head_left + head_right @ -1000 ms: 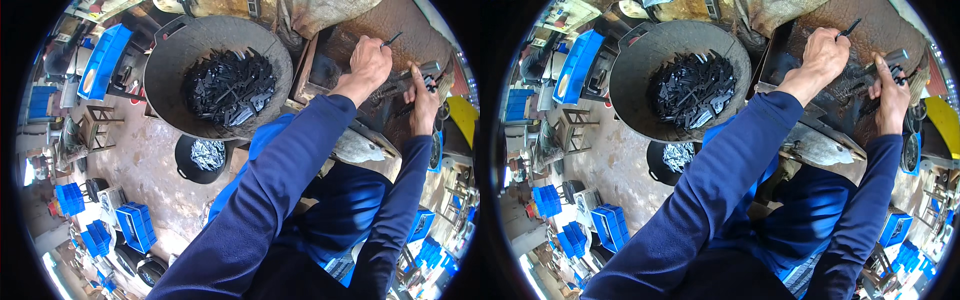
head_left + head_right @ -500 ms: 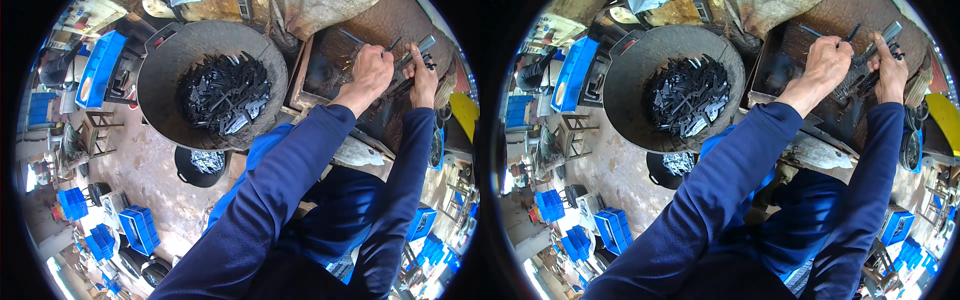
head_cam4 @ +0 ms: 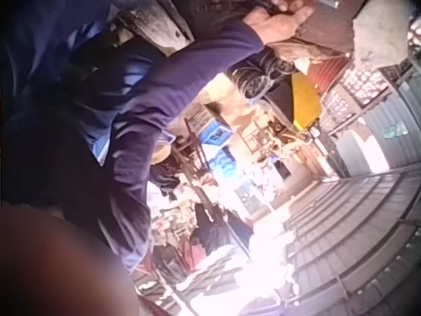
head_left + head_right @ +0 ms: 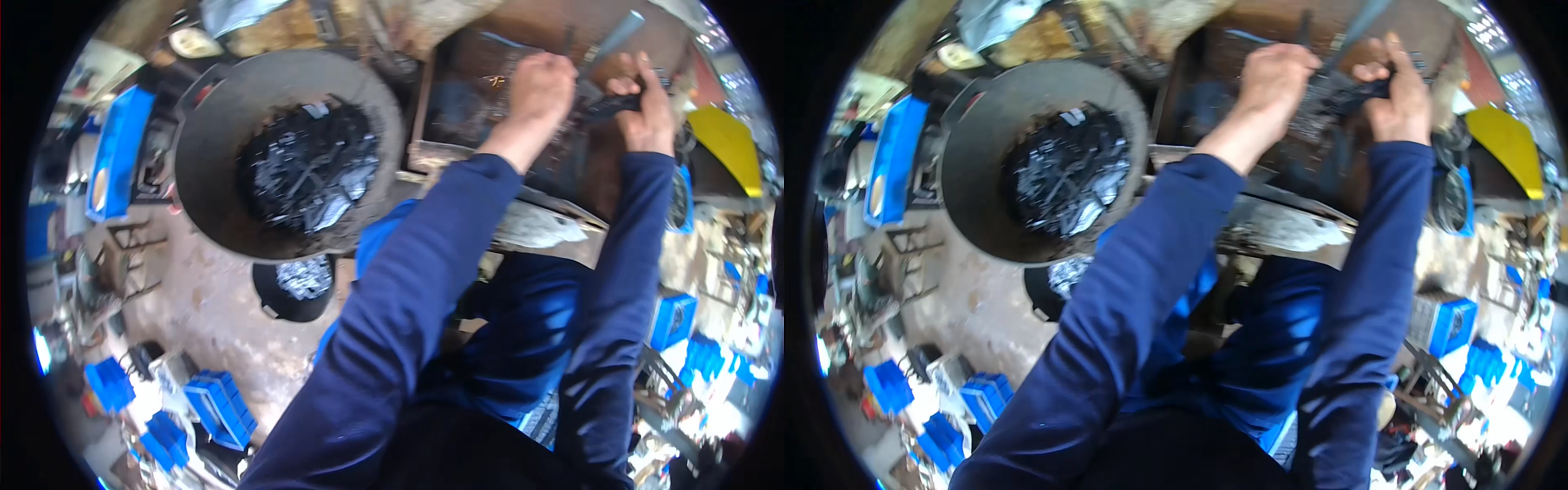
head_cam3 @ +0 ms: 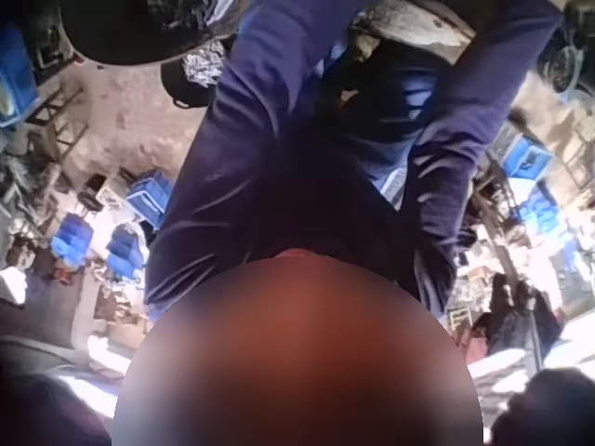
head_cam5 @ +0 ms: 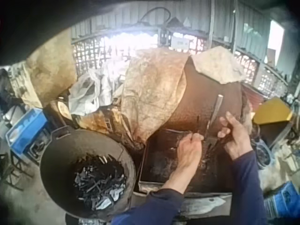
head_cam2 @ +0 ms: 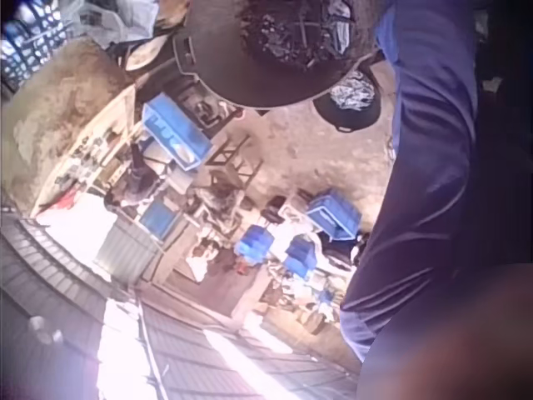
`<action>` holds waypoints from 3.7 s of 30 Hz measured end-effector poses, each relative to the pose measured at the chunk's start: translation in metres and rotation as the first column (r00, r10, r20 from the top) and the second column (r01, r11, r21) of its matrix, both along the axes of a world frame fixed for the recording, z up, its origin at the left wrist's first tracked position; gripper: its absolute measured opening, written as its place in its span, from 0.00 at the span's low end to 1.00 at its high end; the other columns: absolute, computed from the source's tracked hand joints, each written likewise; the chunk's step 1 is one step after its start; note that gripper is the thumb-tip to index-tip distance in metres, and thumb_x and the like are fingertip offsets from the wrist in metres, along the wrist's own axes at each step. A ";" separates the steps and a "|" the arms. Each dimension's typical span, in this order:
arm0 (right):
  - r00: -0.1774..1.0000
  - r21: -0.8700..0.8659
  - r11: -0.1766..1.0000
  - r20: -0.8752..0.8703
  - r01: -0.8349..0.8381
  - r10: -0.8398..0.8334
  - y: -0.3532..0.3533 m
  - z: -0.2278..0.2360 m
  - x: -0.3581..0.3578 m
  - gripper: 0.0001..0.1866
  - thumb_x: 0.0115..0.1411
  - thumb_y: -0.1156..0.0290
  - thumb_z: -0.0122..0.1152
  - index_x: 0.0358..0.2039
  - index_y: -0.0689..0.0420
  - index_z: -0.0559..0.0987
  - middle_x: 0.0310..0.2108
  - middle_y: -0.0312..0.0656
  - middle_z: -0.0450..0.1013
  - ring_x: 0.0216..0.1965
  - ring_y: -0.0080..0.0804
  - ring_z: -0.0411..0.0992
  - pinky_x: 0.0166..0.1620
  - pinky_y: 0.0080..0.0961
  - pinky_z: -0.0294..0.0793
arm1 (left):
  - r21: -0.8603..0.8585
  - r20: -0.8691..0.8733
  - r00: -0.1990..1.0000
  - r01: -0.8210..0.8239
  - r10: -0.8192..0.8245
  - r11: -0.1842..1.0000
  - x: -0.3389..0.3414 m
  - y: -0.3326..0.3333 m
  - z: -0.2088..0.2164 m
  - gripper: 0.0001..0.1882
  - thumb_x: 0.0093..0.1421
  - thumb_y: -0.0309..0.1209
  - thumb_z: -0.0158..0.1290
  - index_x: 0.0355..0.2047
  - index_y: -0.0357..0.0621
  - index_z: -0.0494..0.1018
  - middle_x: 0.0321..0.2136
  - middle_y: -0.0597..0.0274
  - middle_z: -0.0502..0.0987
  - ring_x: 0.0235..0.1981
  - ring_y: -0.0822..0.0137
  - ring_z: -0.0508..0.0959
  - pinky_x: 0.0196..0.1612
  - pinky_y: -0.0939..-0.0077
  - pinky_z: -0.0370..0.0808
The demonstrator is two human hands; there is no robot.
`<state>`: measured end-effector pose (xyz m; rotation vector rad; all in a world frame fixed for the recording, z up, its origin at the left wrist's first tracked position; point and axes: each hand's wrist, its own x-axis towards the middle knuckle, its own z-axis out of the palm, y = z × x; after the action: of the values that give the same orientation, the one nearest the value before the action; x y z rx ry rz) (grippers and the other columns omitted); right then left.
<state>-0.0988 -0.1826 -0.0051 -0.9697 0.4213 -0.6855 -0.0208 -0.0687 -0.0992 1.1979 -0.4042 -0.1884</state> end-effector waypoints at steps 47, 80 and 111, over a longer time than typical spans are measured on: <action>0.915 -0.255 0.935 -0.256 0.247 -0.311 0.227 0.034 -0.473 0.14 0.64 0.68 0.61 0.44 0.64 0.74 0.26 0.36 0.73 0.20 0.15 0.68 0.23 0.12 0.66 | 0.035 0.233 0.356 0.927 -0.905 0.373 -0.366 0.061 0.124 0.11 0.62 0.35 0.61 0.39 0.39 0.79 0.27 0.72 0.75 0.29 0.82 0.70 0.32 0.86 0.67; -0.416 0.001 0.772 -0.843 -0.635 -0.342 0.114 -0.102 -0.638 0.20 0.63 0.55 0.53 0.43 0.58 0.82 0.41 0.51 0.79 0.45 0.50 0.77 0.49 0.43 0.74 | 0.762 0.364 -0.157 0.618 -0.918 0.196 -0.332 0.005 0.064 0.09 0.62 0.30 0.50 0.32 0.35 0.69 0.19 0.59 0.60 0.22 0.72 0.61 0.28 0.72 0.63; 0.055 0.037 0.045 -0.866 0.998 -0.497 0.455 -0.211 -0.770 0.14 0.69 0.57 0.49 0.36 0.55 0.71 0.22 0.34 0.65 0.16 0.23 0.60 0.20 0.25 0.65 | 0.856 0.255 -0.208 0.503 -0.944 0.120 -0.332 0.009 0.050 0.07 0.63 0.27 0.51 0.29 0.39 0.67 0.22 0.71 0.59 0.26 0.79 0.59 0.30 0.80 0.60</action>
<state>-0.8684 0.2725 -0.2161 0.0163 1.9862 -1.1344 -0.3525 -0.0598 -0.0495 1.2328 -2.2777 -0.9293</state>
